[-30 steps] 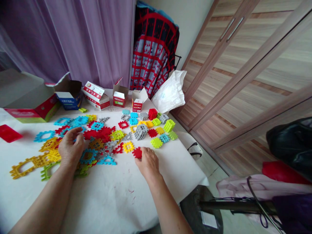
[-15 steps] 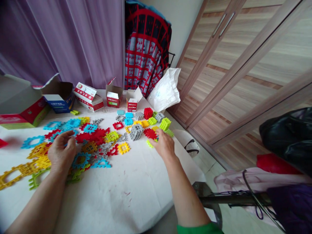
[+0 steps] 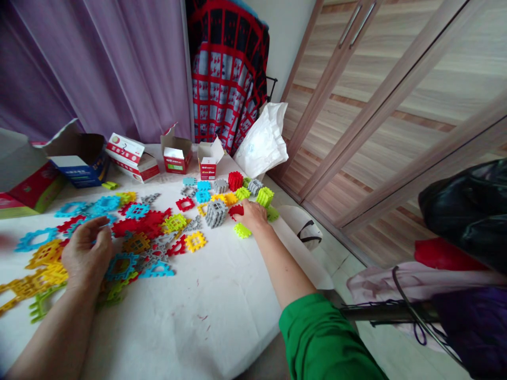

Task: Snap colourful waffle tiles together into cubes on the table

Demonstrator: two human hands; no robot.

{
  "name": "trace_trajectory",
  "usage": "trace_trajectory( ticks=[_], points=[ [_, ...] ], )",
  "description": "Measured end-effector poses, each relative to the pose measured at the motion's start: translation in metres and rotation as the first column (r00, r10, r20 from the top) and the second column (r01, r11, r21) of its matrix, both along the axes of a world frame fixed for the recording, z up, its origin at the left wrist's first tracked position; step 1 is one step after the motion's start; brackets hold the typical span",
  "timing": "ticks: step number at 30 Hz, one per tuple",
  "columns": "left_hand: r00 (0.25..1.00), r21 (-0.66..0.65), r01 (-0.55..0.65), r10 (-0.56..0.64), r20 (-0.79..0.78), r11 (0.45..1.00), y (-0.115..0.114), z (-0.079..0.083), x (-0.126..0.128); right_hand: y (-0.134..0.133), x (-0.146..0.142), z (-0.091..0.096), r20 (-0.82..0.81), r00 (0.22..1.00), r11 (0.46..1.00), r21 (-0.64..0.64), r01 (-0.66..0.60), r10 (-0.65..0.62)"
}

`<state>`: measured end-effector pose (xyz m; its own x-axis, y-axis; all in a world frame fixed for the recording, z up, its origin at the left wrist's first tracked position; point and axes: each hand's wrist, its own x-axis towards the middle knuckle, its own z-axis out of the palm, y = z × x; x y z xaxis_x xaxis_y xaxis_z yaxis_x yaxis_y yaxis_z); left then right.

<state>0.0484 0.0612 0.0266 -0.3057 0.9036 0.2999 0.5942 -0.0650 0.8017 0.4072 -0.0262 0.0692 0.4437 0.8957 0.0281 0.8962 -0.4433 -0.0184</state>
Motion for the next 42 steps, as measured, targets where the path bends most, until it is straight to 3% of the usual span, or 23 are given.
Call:
trace_trajectory(
  ticks=[13, 21, 33, 42],
  points=[
    [1.0, -0.012, -0.003, 0.003, -0.03, 1.0, -0.001, 0.002, 0.001, -0.005, -0.011, 0.011, -0.012, 1.0, 1.0, -0.012, -0.005, 0.005],
    [0.999, -0.03, -0.007, 0.006, -0.037, 1.0, -0.001, 0.004, 0.002, -0.001, -0.009, 0.002, -0.033, 0.998, 0.998, -0.015, 0.058, -0.059],
    [0.999, 0.002, 0.005, -0.005, -0.033, 1.0, -0.001, 0.001, 0.001, 0.013, -0.019, 0.013, 0.011, 0.996, 0.973, -0.21, 0.092, -0.091],
    [1.0, -0.025, 0.001, -0.001, -0.022, 1.0, -0.003, 0.005, 0.003, 0.014, -0.022, 0.009, -0.013, 0.998, 0.979, -0.195, 0.056, -0.06]
  ],
)
